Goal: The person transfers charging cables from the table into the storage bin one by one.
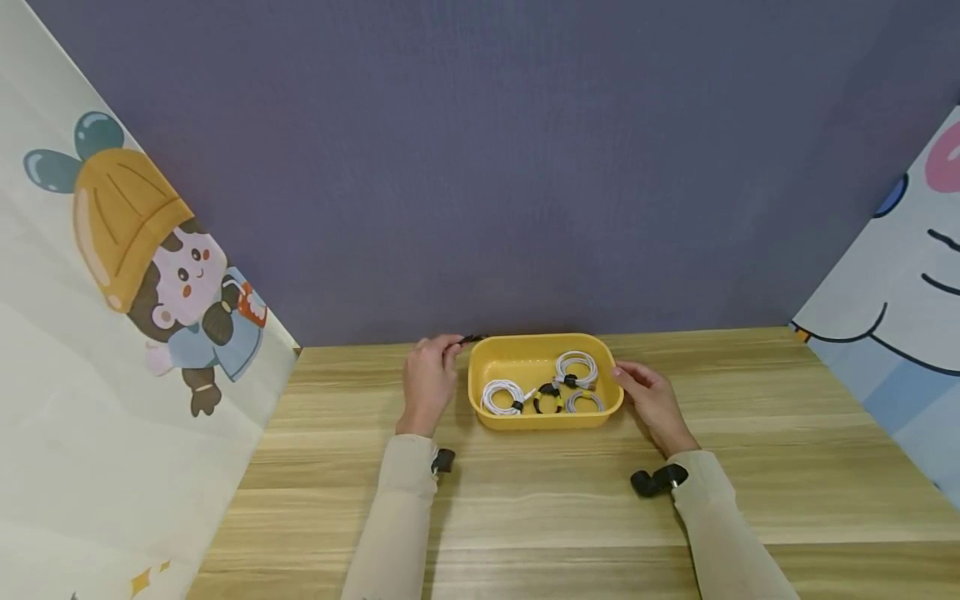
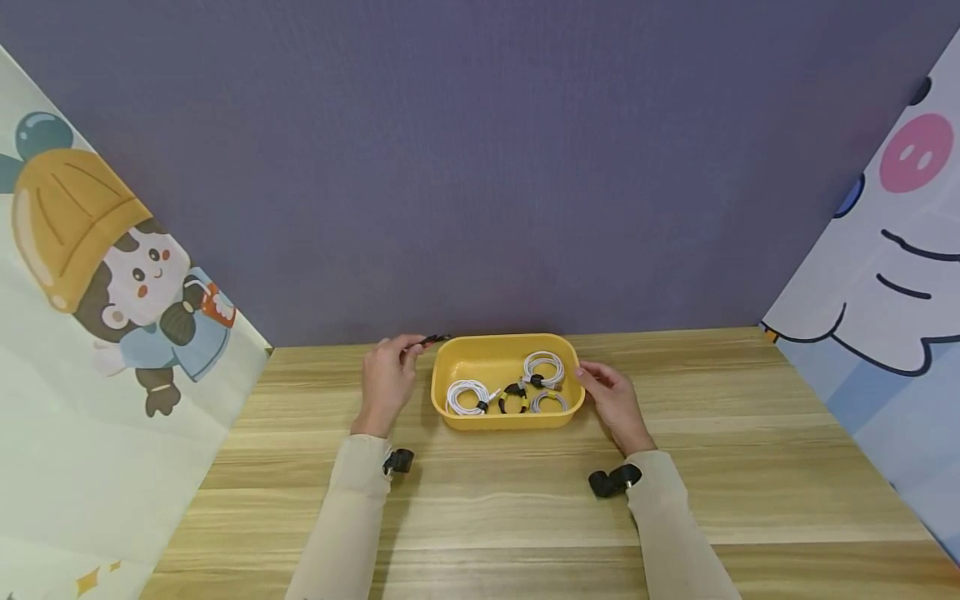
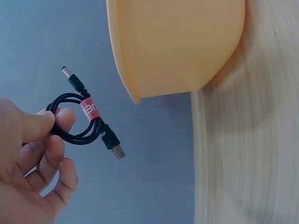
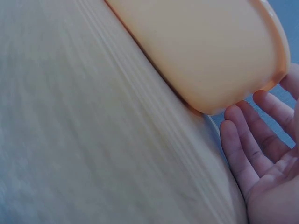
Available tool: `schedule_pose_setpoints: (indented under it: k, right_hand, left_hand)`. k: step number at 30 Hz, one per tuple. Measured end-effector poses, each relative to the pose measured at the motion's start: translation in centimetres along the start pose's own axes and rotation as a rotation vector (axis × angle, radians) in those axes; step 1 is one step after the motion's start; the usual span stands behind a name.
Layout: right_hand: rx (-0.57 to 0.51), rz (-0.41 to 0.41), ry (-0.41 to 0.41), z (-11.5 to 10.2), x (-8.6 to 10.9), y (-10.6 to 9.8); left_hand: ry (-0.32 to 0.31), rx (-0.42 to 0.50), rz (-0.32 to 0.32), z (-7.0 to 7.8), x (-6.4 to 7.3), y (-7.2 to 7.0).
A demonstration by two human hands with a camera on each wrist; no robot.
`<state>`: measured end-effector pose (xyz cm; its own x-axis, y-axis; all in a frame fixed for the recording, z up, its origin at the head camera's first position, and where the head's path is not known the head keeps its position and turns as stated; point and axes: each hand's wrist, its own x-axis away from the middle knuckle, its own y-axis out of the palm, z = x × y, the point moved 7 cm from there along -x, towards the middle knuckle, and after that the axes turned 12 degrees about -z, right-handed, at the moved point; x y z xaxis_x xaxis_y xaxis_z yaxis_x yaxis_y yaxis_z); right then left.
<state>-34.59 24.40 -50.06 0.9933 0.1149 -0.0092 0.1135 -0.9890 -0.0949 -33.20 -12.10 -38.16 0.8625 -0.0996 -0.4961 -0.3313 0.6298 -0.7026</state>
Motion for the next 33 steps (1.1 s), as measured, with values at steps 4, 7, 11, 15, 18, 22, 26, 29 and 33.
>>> schedule_pose_setpoints:
  k: [4, 7, 11, 15, 18, 22, 26, 29, 33]
  right_hand:
    - [-0.006, -0.002, -0.008, 0.0, 0.0, 0.0]
    - [-0.026, -0.003, -0.021, -0.1, -0.1, -0.1]
    - [-0.013, -0.009, -0.03, -0.1, -0.2, -0.1]
    - [-0.004, -0.007, -0.018, -0.1, -0.2, -0.1]
    - [-0.009, -0.009, -0.014, -0.1, -0.2, -0.1]
    - [-0.019, -0.009, -0.019, -0.1, -0.3, -0.1]
    - [-0.024, -0.008, -0.023, -0.1, -0.2, 0.0]
    - [-0.024, -0.012, -0.025, -0.2, -0.1, 0.1]
    - [-0.033, -0.018, -0.021, -0.1, 0.0, 0.1]
  left_hand:
    - [0.011, 0.006, -0.01, 0.4, 0.0, 0.1]
    - [0.012, 0.012, -0.024, 0.5, -0.1, 0.2]
    - [0.029, 0.009, -0.024, 0.8, -0.2, 0.4]
    - [0.048, 0.016, -0.004, 1.0, -0.1, 0.5]
    - [0.053, 0.029, 0.001, 1.2, -0.1, 0.7]
    - [0.063, 0.029, -0.011, 1.3, -0.1, 1.0]
    - [0.076, 0.024, -0.012, 1.4, 0.0, 1.1]
    - [0.083, 0.026, -0.017, 1.5, 0.0, 1.3]
    - [0.095, 0.035, -0.032, 1.7, 0.0, 1.6]
